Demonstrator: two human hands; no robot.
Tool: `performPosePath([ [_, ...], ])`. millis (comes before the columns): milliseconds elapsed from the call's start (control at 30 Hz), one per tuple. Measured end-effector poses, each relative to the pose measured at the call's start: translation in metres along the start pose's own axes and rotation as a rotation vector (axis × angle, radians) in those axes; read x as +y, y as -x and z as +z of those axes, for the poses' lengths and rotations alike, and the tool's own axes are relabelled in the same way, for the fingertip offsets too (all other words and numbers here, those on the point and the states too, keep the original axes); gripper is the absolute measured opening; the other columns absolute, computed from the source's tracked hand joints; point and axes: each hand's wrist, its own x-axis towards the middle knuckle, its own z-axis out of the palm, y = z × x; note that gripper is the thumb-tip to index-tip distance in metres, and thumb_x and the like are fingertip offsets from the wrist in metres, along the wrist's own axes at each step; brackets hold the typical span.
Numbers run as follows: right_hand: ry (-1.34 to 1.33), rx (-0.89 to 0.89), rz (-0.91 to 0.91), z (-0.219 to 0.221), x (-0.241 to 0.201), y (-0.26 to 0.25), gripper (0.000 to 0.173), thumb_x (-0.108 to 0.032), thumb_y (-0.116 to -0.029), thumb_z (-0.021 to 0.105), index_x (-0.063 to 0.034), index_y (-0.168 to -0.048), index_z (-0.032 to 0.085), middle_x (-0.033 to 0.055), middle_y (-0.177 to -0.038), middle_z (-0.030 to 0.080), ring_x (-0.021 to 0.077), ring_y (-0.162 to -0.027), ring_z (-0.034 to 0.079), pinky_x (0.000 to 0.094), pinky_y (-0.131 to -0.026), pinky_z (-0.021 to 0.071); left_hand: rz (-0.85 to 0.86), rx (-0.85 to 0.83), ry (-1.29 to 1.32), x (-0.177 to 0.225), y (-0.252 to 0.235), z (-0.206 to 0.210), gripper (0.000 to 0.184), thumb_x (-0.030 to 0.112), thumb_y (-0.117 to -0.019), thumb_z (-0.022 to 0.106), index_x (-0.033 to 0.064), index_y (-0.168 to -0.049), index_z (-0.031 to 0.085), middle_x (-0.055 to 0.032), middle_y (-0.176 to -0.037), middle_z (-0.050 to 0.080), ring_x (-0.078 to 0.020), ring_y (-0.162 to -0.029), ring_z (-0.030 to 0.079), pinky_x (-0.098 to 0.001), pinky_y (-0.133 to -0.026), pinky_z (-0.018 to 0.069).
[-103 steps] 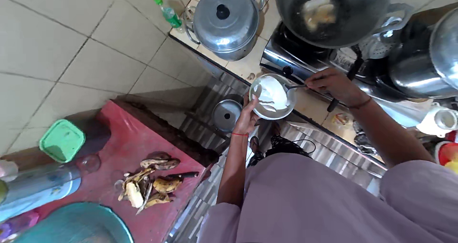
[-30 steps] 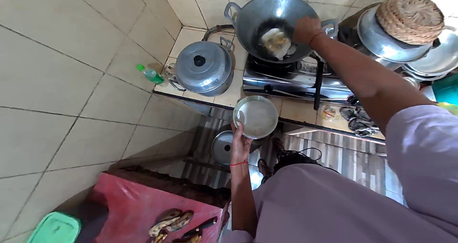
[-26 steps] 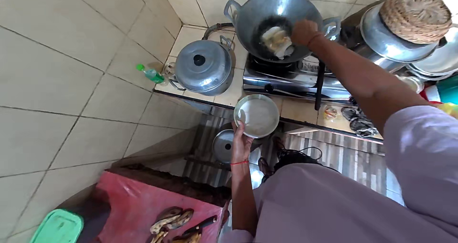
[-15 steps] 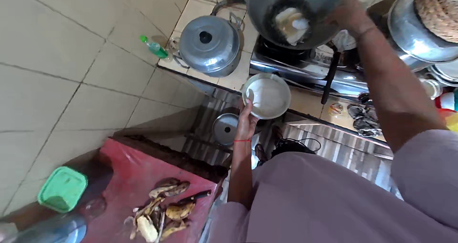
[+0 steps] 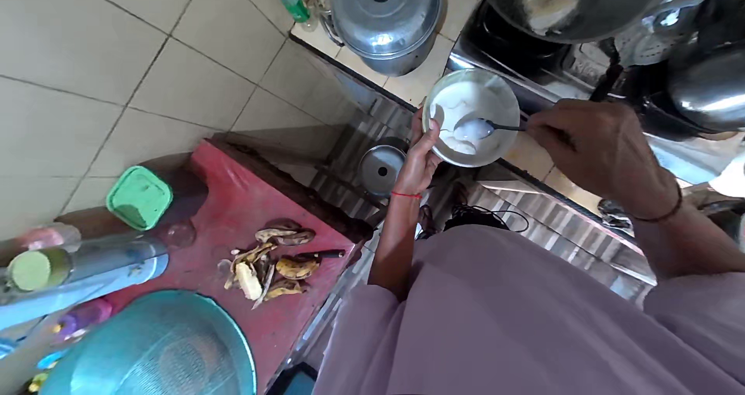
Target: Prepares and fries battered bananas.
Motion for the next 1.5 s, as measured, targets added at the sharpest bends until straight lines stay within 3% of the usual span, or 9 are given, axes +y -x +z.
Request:
performPosePath([
  [300, 0.165, -0.011, -0.096, 0.016, -0.015, 0.006, 0.023, -0.008, -0.0996, 0.052, 0.004, -0.097, 0.072, 0.0207, -0.08, 0.063, 0.0402, -0.059, 0.062, 0.0531, -0.045, 0.0445, 0.035, 0.009, 0.069, 0.0, 0.009, -0.013, 0.07, 0.041, -0.0942, 0.065, 0.0276, -0.149, 0.024, -0.0039, -0.133, 0.057, -0.016, -0.11, 0.066, -0.034, -0.086, 0.0603],
  [400, 0.138, -0.014, -0.113, 0.023, -0.011, 0.004, 0.022, -0.009, -0.0987, 0.053, 0.0029, -0.092, 0.07, 0.0192, -0.078, 0.062, 0.0388, -0.06, 0.062, 0.0515, -0.045, 0.0441, 0.048, 0.006, 0.063, -0.002, 0.01, -0.014, 0.068, 0.039, -0.0937, 0.066, 0.0268, -0.147, 0.026, -0.0029, -0.131, 0.058, -0.0154, -0.11, 0.066, -0.0339, -0.087, 0.06],
  [567, -0.015, -0.037, -0.1, 0.03, -0.003, 0.001, 0.021, -0.01, -0.1001, 0.056, 0.0015, -0.096, 0.074, 0.0185, -0.084, 0.067, 0.0372, -0.07, 0.067, 0.0536, -0.057, 0.0516, 0.028, 0.005, 0.045, -0.002, 0.009, -0.012, 0.061, 0.037, -0.0964, 0.061, 0.0268, -0.146, 0.027, -0.0025, -0.13, 0.058, -0.0146, -0.109, 0.066, -0.0326, -0.085, 0.0603],
  [833, 0.042, 0.008, -0.107, 0.013, -0.002, 0.021, 0.029, -0.013, -0.101, 0.05, 0.0033, -0.1, 0.074, 0.0184, -0.082, 0.065, 0.0351, -0.062, 0.064, 0.0496, -0.049, 0.0472, 0.043, -0.018, -0.006, -0.006, 0.005, -0.011, 0.064, 0.036, -0.0964, 0.059, 0.0249, -0.148, 0.024, -0.0015, -0.129, 0.058, -0.0122, -0.107, 0.066, -0.0305, -0.085, 0.0598],
  [1133, 0.052, 0.0, -0.15, 0.043, 0.001, 0.016, 0.022, -0.008, -0.099, 0.053, 0.0039, -0.094, 0.07, 0.0183, -0.077, 0.062, 0.036, -0.057, 0.062, 0.0489, -0.043, 0.0453, -0.003, -0.014, -0.034, -0.005, 0.005, -0.003, 0.063, 0.036, -0.0972, 0.058, 0.0248, -0.149, 0.025, -0.0004, -0.129, 0.058, -0.0101, -0.106, 0.066, -0.0287, -0.086, 0.0593],
  [1233, -0.06, -0.066, -0.095, 0.04, 0.009, 0.019, 0.024, -0.011, -0.0995, 0.054, 0.0026, -0.097, 0.074, 0.0173, -0.082, 0.067, 0.0344, -0.064, 0.066, 0.0507, -0.052, 0.0512, -0.055, 0.043, -0.033, -0.005, 0.003, -0.002, 0.058, 0.035, -0.103, 0.05, 0.0252, -0.153, 0.023, -0.0043, -0.129, 0.058, -0.0131, -0.106, 0.066, -0.0304, -0.085, 0.0594],
  [1300, -0.174, -0.126, -0.014, 0.038, 0.018, 0.018, 0.02, -0.01, -0.1001, 0.058, 0.0016, -0.101, 0.075, 0.0166, -0.087, 0.071, 0.0313, -0.072, 0.069, 0.0511, -0.064, 0.0563, -0.074, 0.069, -0.041, -0.007, 0.001, -0.005, 0.058, 0.035, -0.1029, 0.05, 0.026, -0.153, 0.022, -0.0054, -0.128, 0.059, -0.0145, -0.104, 0.067, -0.0308, -0.082, 0.0601],
  [1367, -0.319, -0.195, 0.107, 0.038, 0.028, 0.015, 0.017, -0.01, -0.1016, 0.061, -0.0015, -0.102, 0.075, 0.0125, -0.086, 0.071, 0.0222, -0.072, 0.066, 0.0442, -0.068, 0.0555, -0.101, 0.09, -0.058, -0.009, 0.0, -0.007, 0.056, 0.035, -0.104, 0.049, 0.026, -0.153, 0.024, -0.006, -0.128, 0.06, -0.0151, -0.102, 0.067, -0.031, -0.081, 0.0603],
  [1500, -0.707, -0.28, 0.437, 0.044, 0.052, 0.002, 0.015, -0.009, -0.0981, 0.062, -0.0063, -0.091, 0.075, -0.0043, -0.072, 0.066, -0.0008, -0.058, 0.051, 0.0196, -0.055, 0.0449, -0.139, 0.112, -0.079, -0.011, 0.002, -0.009, 0.049, 0.036, -0.1053, 0.046, 0.0252, -0.15, 0.027, -0.0055, -0.125, 0.061, -0.0147, -0.1, 0.067, -0.0311, -0.079, 0.0596],
])
